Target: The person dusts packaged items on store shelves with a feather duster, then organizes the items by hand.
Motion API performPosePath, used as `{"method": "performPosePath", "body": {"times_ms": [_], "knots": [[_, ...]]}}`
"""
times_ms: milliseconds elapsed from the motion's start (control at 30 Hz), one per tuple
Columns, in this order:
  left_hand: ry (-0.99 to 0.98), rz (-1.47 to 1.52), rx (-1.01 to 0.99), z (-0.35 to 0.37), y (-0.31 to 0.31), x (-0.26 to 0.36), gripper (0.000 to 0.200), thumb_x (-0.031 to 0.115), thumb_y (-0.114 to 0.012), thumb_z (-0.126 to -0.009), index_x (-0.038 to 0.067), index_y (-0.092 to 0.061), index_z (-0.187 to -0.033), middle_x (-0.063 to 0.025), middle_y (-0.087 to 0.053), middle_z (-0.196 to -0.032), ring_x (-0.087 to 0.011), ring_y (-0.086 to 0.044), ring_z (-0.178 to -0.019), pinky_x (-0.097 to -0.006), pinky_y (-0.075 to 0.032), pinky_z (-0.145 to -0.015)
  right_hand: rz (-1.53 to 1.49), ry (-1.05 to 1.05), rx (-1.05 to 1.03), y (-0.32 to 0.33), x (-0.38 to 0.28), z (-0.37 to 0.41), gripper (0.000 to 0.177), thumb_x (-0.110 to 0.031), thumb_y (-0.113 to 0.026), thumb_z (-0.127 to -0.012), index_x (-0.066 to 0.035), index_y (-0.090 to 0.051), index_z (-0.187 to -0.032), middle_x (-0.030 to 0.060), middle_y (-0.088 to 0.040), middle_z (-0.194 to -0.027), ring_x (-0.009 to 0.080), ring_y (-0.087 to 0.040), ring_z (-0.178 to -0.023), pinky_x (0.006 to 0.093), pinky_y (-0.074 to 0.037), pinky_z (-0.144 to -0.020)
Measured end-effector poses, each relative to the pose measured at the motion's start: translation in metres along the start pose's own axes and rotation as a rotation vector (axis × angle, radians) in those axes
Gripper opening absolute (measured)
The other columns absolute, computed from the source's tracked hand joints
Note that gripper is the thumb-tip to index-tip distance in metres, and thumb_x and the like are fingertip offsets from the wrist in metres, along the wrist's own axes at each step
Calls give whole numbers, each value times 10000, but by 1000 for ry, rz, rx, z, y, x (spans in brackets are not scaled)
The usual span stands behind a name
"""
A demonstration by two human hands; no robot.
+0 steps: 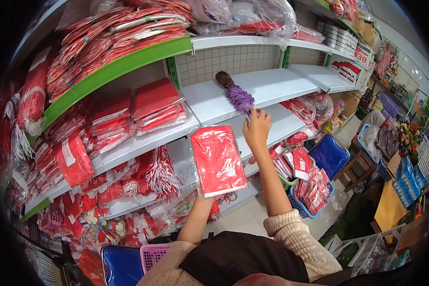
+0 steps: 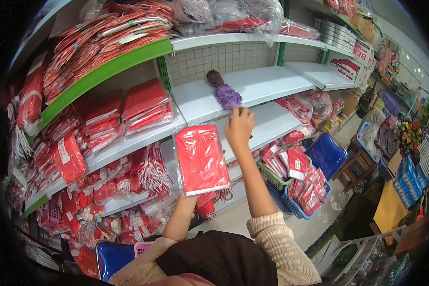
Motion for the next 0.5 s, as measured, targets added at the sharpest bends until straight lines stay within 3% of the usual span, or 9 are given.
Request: {"method": "performPosePath", "body": {"times_ms": [67,167,233,300,333,400,467,500], "knots": [[-11,0,21,4,5,3,625,571,-319,-905,168,-297,-1382,-90,-372,-1365,-245,-344,-1263,-461,-303,-1005,297,-36,130,-22,30,0,284,-152,-586,-794,-69,-563,-1065,182,-605,-871,331,-543,-917,429,-438,-765],[-22,-1,40,8,12,5,625,571,-318,-905,165,-299,-1380,-91,-375,-1363,-245,-347,-1261,-459,-304,-1005,47,-317,-405,-72,81,20,259,-203,-574,-817,-43,-564,-1020,227,-616,-793,402,-590,-791,477,-462,-681],[-29,2,50,9,16,7,626,571,-318,-905,163,-301,-1379,-92,-377,-1361,-245,-349,-1260,-457,-304,-1005,27,-285,-361,-70,85,49,253,-217,-572,-828,-11,-558,-974,229,-614,-726,438,-588,-677,498,-460,-612],[-35,6,60,11,19,9,626,571,-318,-905,161,-302,-1378,-92,-379,-1360,-244,-350,-1258,-456,-305,-1006,-94,-330,-343,-67,93,92,261,-221,-584,-810,3,-561,-941,230,-614,-738,406,-602,-705,470,-467,-628],[-40,4,64,11,21,9,627,572,-318,-905,160,-303,-1377,-92,-380,-1359,-244,-351,-1258,-455,-305,-1006,-210,-418,-423,-81,109,122,269,-210,-590,-793,14,-559,-938,239,-606,-735,382,-610,-708,437,-472,-628],[-42,5,65,11,24,11,627,572,-317,-905,158,-304,-1376,-93,-381,-1357,-244,-353,-1256,-453,-306,-1006,-455,-532,-464,-99,125,174,209,-88,-616,-725,0,-542,-899,149,-622,-753,265,-627,-683,375,-482,-571],[-41,4,65,11,25,11,628,572,-317,-905,156,-305,-1375,-93,-383,-1356,-244,-355,-1255,-452,-306,-1006,-1062,-1002,-486,-102,118,204,231,-41,-622,-691,-27,-524,-900,89,-599,-761,195,-581,-607,342,-470,-506],[-36,3,65,10,25,10,628,572,-317,-905,155,-306,-1374,-93,-384,-1355,-244,-356,-1254,-451,-306,-1006,-1163,-1078,-462,-108,126,211,239,-39,-622,-691,-31,-516,-905,78,-581,-751,178,-543,-560,325,-459,-481]]}}
Point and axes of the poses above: each hand's wrist, its own z-axis away from the middle knuckle, its own y-axis out of the back of the hand, x = y × z, the point moved 8 cm from there along -z, towards the middle knuckle
